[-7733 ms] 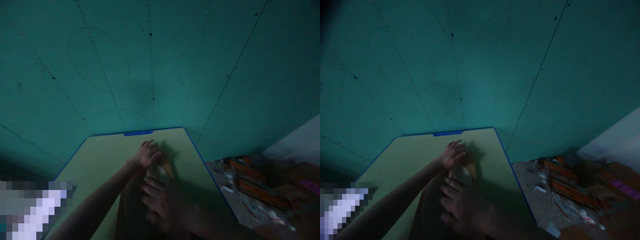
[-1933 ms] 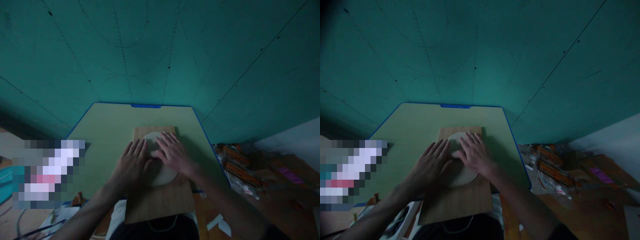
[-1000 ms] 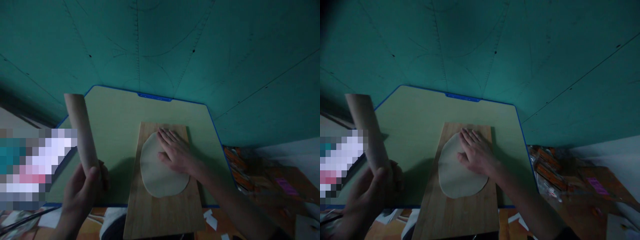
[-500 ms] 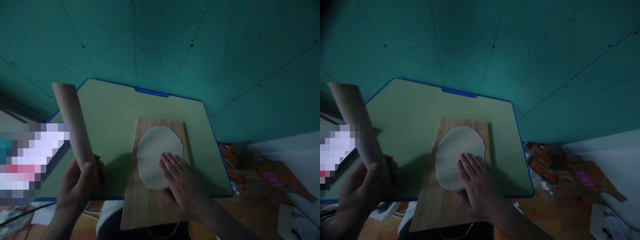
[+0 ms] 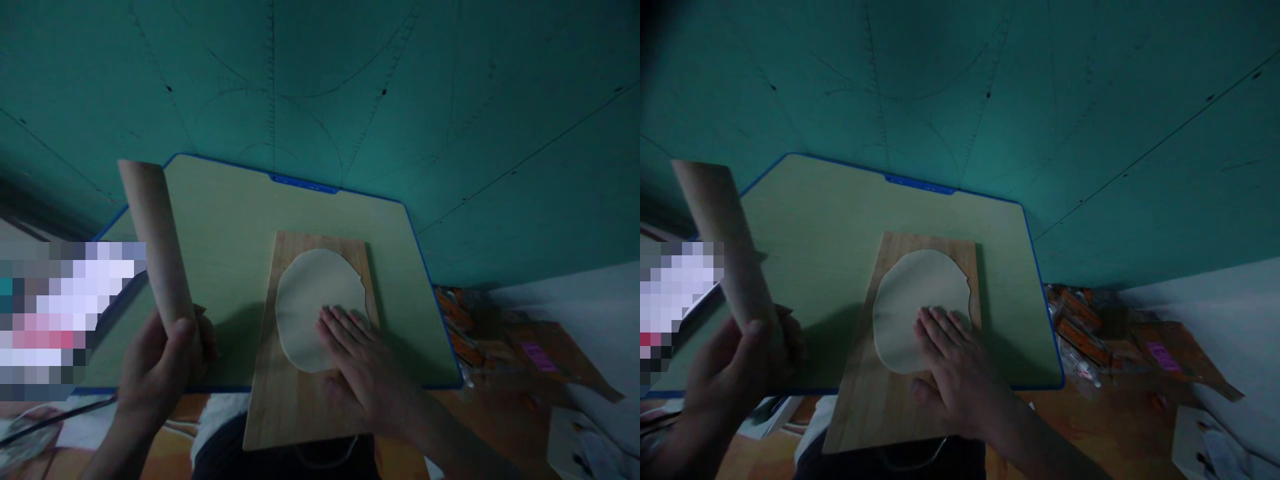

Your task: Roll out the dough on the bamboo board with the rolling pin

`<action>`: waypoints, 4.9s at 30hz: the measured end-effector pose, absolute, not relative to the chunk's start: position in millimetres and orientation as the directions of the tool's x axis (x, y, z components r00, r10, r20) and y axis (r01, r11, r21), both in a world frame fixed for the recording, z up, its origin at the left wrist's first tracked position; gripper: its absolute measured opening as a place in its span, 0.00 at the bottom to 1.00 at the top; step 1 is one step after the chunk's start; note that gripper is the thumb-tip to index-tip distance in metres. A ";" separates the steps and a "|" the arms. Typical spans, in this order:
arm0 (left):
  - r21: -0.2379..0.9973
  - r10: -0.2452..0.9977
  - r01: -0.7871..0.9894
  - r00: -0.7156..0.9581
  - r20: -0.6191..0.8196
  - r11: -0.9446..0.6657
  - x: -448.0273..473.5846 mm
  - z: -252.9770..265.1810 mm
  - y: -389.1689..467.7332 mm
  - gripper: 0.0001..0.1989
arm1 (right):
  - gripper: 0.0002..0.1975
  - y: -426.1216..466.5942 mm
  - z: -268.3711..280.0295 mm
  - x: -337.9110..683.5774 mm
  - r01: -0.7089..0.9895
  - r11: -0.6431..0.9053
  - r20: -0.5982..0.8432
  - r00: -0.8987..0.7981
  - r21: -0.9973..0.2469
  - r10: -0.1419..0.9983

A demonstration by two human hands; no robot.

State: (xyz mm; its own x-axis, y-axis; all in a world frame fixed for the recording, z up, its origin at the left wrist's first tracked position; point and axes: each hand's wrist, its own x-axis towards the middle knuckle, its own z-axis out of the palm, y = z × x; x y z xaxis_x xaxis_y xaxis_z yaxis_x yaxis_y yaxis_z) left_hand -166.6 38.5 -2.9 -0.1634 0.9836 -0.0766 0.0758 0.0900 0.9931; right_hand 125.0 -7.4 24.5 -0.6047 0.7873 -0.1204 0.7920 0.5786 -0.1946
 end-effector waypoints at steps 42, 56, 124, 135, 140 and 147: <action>0.995 0.988 0.030 -0.120 -0.092 0.096 -165.9 -0.8 36.1 0.25 | 0.37 44.0 20.5 97.7 0.827 0.536 -0.067 -0.552 -0.168 0.831; 0.937 0.997 0.345 -0.065 -0.039 0.059 -171.8 -10.3 36.9 0.27 | 0.35 -3.1 10.1 123.2 0.842 0.503 -0.043 -0.520 -0.197 0.853; 0.573 0.404 0.303 0.913 0.054 -0.761 -54.7 42.3 33.9 0.38 | 0.27 148.1 19.0 66.5 0.868 0.461 0.108 -0.448 -0.183 0.888; 0.569 0.396 0.234 0.901 0.179 -0.788 -45.1 42.5 24.2 0.25 | 0.26 137.3 24.1 68.4 0.903 0.370 0.045 -0.369 -0.218 0.928; 0.397 0.446 0.354 0.879 0.168 -0.847 -96.3 25.9 9.9 0.38 | 0.21 135.5 25.8 7.4 0.844 0.510 0.200 -0.478 -0.164 0.855; 0.535 0.370 0.296 0.929 0.033 -0.791 -62.6 36.4 23.9 0.42 | 0.25 136.7 17.5 51.4 0.865 0.477 0.172 -0.452 -0.157 0.875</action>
State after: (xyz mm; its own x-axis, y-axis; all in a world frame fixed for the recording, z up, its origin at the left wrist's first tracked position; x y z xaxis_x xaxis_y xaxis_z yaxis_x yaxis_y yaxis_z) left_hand -62.6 23.9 36.4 0.9286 0.3697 0.0328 0.2960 -0.7911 0.5353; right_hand 51.4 136.7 17.5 -0.4516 0.8755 0.1721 0.8647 0.4770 -0.1573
